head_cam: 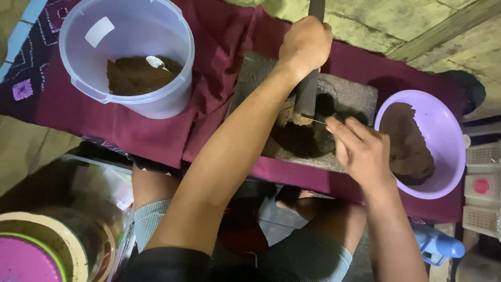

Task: The person grinds a dark brown paste on a stone slab using a cylindrical stone pestle. They repeatedly scrape the paste from the slab into a purple bowl using a spoon and then continue grinding the remaining material.

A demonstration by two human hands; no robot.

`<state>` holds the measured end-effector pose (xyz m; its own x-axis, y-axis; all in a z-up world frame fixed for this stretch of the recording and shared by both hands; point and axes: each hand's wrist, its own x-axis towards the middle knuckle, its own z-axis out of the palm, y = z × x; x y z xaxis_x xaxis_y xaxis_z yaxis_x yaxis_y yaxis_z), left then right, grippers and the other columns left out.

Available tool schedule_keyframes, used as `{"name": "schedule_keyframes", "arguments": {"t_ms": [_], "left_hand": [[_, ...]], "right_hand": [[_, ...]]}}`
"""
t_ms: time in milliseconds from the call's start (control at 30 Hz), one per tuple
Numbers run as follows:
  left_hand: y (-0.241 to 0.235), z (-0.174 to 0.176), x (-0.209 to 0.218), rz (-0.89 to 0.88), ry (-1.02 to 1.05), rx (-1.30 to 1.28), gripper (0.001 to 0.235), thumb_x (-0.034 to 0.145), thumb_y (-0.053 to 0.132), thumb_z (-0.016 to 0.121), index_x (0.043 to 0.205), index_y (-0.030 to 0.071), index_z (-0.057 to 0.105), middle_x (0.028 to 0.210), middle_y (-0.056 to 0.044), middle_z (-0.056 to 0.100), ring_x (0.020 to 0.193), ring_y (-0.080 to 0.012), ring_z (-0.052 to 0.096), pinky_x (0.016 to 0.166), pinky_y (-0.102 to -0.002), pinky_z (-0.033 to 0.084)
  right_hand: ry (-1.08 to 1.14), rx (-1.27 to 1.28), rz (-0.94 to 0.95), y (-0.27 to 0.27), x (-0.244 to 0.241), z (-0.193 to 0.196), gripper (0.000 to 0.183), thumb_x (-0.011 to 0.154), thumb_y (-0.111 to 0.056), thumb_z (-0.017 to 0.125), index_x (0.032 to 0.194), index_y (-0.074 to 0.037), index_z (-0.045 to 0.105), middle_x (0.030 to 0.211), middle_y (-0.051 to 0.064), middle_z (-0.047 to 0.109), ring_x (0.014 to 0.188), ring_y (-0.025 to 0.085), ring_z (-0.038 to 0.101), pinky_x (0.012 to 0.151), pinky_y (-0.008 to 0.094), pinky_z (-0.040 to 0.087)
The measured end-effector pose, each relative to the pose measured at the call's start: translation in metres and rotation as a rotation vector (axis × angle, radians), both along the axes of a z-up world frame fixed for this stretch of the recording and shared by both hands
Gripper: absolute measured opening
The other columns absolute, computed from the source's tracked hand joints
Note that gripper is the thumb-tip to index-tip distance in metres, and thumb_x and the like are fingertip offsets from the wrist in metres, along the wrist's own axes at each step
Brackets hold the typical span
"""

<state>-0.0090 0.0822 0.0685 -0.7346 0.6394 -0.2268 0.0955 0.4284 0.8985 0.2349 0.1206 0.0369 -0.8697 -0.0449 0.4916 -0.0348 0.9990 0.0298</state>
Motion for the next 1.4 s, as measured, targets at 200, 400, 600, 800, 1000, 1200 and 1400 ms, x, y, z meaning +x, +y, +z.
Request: {"name": "schedule_keyframes", "arguments": {"t_ms": [200, 400, 600, 800, 1000, 1200, 1400], "left_hand": [[0.001, -0.002, -0.001, 0.022, -0.007, 0.024, 0.041, 0.102, 0.028, 0.039, 0.078, 0.007, 0.065, 0.065, -0.009, 0.069, 0.052, -0.0219, 0.064, 0.053, -0.039, 0.049], [0.002, 0.001, -0.004, 0.037, -0.050, 0.009, 0.037, 0.101, 0.027, 0.039, 0.080, 0.006, 0.061, 0.074, -0.013, 0.073, 0.052, -0.0250, 0.072, 0.055, -0.038, 0.057], [0.005, 0.002, -0.007, 0.034, -0.067, 0.010, 0.040, 0.102, 0.025, 0.039, 0.074, 0.005, 0.059, 0.068, -0.010, 0.069, 0.046, -0.0221, 0.068, 0.047, -0.036, 0.055], [0.011, -0.008, -0.013, 0.059, -0.126, 0.026, 0.035, 0.102, 0.022, 0.040, 0.083, 0.000, 0.061, 0.074, -0.016, 0.068, 0.051, -0.0279, 0.070, 0.048, -0.038, 0.056], [0.003, 0.000, -0.008, 0.052, -0.115, 0.040, 0.036, 0.103, 0.024, 0.041, 0.074, 0.007, 0.054, 0.069, -0.009, 0.065, 0.047, -0.0242, 0.068, 0.046, -0.036, 0.055], [0.002, -0.001, -0.008, 0.036, -0.102, 0.045, 0.035, 0.101, 0.024, 0.042, 0.071, 0.008, 0.052, 0.067, -0.008, 0.064, 0.047, -0.0234, 0.067, 0.046, -0.036, 0.054], [0.005, -0.002, -0.008, 0.020, -0.018, 0.028, 0.042, 0.103, 0.027, 0.039, 0.067, 0.009, 0.052, 0.067, -0.010, 0.069, 0.045, -0.0222, 0.070, 0.047, -0.036, 0.055]], "right_hand": [[0.005, -0.018, 0.048, 0.005, -0.003, 0.002, 0.029, 0.108, 0.000, 0.050, 0.115, -0.007, 0.077, 0.087, 0.003, 0.059, 0.063, 0.017, 0.054, 0.047, 0.029, 0.044], [-0.008, -0.034, 0.054, 0.010, -0.004, 0.000, 0.035, 0.101, 0.006, 0.050, 0.118, -0.009, 0.077, 0.094, 0.002, 0.066, 0.068, 0.017, 0.060, 0.049, 0.030, 0.047], [-0.020, -0.005, 0.044, 0.015, -0.006, -0.002, 0.037, 0.099, 0.006, 0.051, 0.117, -0.012, 0.078, 0.096, 0.000, 0.070, 0.068, 0.015, 0.062, 0.047, 0.029, 0.047], [-0.135, 0.157, -0.010, 0.018, -0.007, -0.008, 0.050, 0.084, 0.001, 0.058, 0.124, -0.025, 0.075, 0.097, -0.004, 0.068, 0.062, 0.017, 0.060, 0.045, 0.033, 0.048], [-0.081, 0.095, 0.043, 0.007, -0.006, 0.002, 0.039, 0.091, 0.006, 0.052, 0.114, -0.017, 0.074, 0.081, 0.000, 0.049, 0.063, 0.017, 0.057, 0.044, 0.029, 0.042], [-0.026, -0.017, 0.007, 0.009, -0.003, -0.002, 0.027, 0.101, 0.008, 0.053, 0.114, -0.010, 0.068, 0.084, 0.003, 0.055, 0.060, 0.018, 0.047, 0.048, 0.030, 0.046], [-0.082, 0.059, -0.006, 0.014, -0.005, -0.003, 0.044, 0.085, 0.011, 0.053, 0.117, -0.014, 0.069, 0.090, -0.001, 0.060, 0.066, 0.015, 0.057, 0.048, 0.028, 0.049]]}}
